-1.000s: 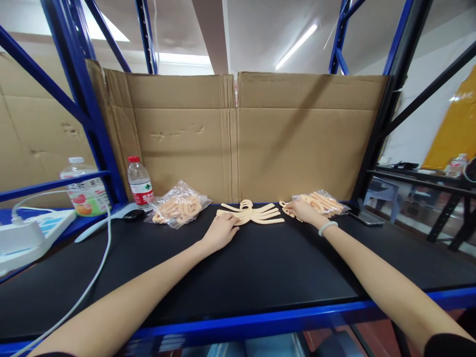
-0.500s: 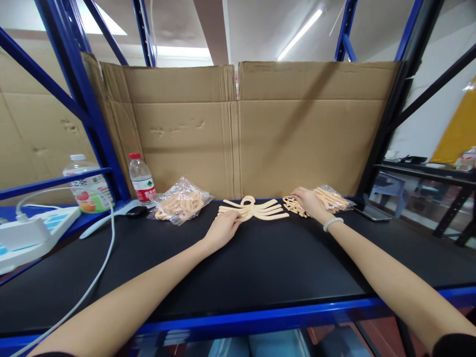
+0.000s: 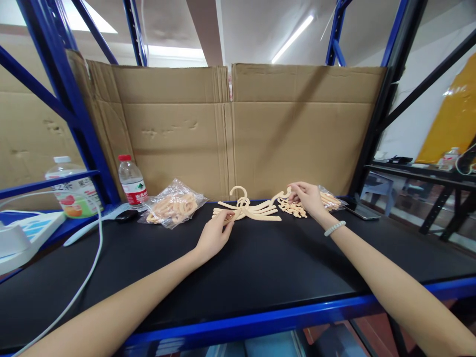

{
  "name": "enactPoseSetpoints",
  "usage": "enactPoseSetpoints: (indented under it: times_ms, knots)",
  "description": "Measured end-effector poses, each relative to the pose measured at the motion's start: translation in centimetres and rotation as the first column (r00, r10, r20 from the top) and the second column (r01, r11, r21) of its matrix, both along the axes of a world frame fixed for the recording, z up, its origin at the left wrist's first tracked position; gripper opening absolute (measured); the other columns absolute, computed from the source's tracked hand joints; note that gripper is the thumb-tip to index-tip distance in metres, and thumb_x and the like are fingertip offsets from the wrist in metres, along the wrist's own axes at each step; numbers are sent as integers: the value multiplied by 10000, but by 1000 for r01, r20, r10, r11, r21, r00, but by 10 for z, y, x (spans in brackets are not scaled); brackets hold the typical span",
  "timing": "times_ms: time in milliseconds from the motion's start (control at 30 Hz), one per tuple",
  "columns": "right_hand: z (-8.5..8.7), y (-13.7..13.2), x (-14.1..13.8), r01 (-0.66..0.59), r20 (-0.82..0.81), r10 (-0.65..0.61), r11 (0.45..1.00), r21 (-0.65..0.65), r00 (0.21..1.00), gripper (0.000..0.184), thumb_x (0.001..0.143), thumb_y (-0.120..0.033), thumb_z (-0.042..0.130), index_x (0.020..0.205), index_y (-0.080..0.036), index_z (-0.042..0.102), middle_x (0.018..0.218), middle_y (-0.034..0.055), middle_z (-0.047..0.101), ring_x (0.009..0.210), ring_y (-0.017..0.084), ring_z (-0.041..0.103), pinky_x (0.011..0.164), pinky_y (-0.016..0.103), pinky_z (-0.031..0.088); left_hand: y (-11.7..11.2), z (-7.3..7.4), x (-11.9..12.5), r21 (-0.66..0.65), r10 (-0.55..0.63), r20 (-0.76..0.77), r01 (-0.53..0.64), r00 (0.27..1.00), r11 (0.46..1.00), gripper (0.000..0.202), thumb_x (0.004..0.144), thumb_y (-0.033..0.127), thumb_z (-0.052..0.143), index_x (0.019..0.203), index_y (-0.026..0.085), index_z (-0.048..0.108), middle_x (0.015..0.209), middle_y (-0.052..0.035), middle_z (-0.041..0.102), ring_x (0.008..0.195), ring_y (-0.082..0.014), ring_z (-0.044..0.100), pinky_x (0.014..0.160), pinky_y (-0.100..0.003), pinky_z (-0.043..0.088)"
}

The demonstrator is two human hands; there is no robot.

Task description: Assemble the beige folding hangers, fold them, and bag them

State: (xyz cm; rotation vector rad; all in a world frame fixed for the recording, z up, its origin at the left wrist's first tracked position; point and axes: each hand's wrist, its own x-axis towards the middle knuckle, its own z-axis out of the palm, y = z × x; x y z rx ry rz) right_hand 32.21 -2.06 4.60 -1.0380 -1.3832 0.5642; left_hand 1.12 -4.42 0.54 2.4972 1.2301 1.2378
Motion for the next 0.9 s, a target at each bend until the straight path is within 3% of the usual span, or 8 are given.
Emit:
enactPoseSetpoints:
  times_ms: [133,267,400,467,567,700,800,900]
  knots:
    - [7,-21,-19,-129,-210,107,987,-93,972,354,706,-406,734,909,-131,644,822,103,703,671,176,681,553,227,526,-5,2,1,-11,-11,33,11,999,1000,193,870,227,449,1048,208,521,1038,-72,650,965,-221,618,860,-372,493]
    - [0,-32,-26,-255,-358,202,961,-107,912,284,719,-358,747,875,-138,659,923,114,699,891,203,672,754,258,554,-7,3,2,1,-10,43,10,999,1000,182,873,222,446,1034,207,529,1069,-68,642,971,-218,613,849,-361,493]
    - [-17,-29,-25,-329,-486,208,927,-178,849,154,721,-201,733,806,-171,609,829,56,686,818,152,666,753,230,551,-10,4,2,3,12,36,-12,999,1000,173,873,237,444,1021,208,528,1050,-63,642,934,-216,612,827,-356,487]
    - [-24,-26,-26,-380,-527,222,900,-213,821,180,716,-108,702,786,-191,559,734,15,653,733,129,657,751,236,553,-10,4,2,-5,22,26,-22,999,1000,165,869,246,445,1007,206,527,1017,-59,644,885,-209,614,794,-344,487]
    - [-29,-25,-29,-417,-524,225,864,-283,821,151,773,-84,620,842,-197,549,712,17,635,737,141,658,775,279,557,-11,6,2,-10,34,16,-34,999,999,160,865,254,439,992,204,524,1000,-57,639,851,-201,611,760,-329,488]
    - [-29,-27,-32,-408,-464,228,848,-337,856,82,799,-96,603,833,-169,591,918,71,673,904,151,645,790,248,545,-11,6,2,-13,55,6,-55,998,998,162,860,264,434,979,208,529,992,-52,633,838,-197,612,745,-317,488]
    - [-30,-26,-29,-393,-404,240,848,-356,883,99,731,-86,671,706,-151,602,939,55,668,813,113,632,682,177,539,-10,6,3,-9,54,6,-53,999,999,168,853,268,441,980,206,533,996,-54,634,827,-194,612,748,-318,488]
    - [-31,-21,-22,-389,-382,250,852,-349,890,121,674,-81,727,670,-140,621,838,37,664,678,84,610,585,145,528,-10,6,3,-10,51,1,-51,999,999,160,849,263,449,973,203,533,993,-54,633,835,-195,609,762,-323,487]
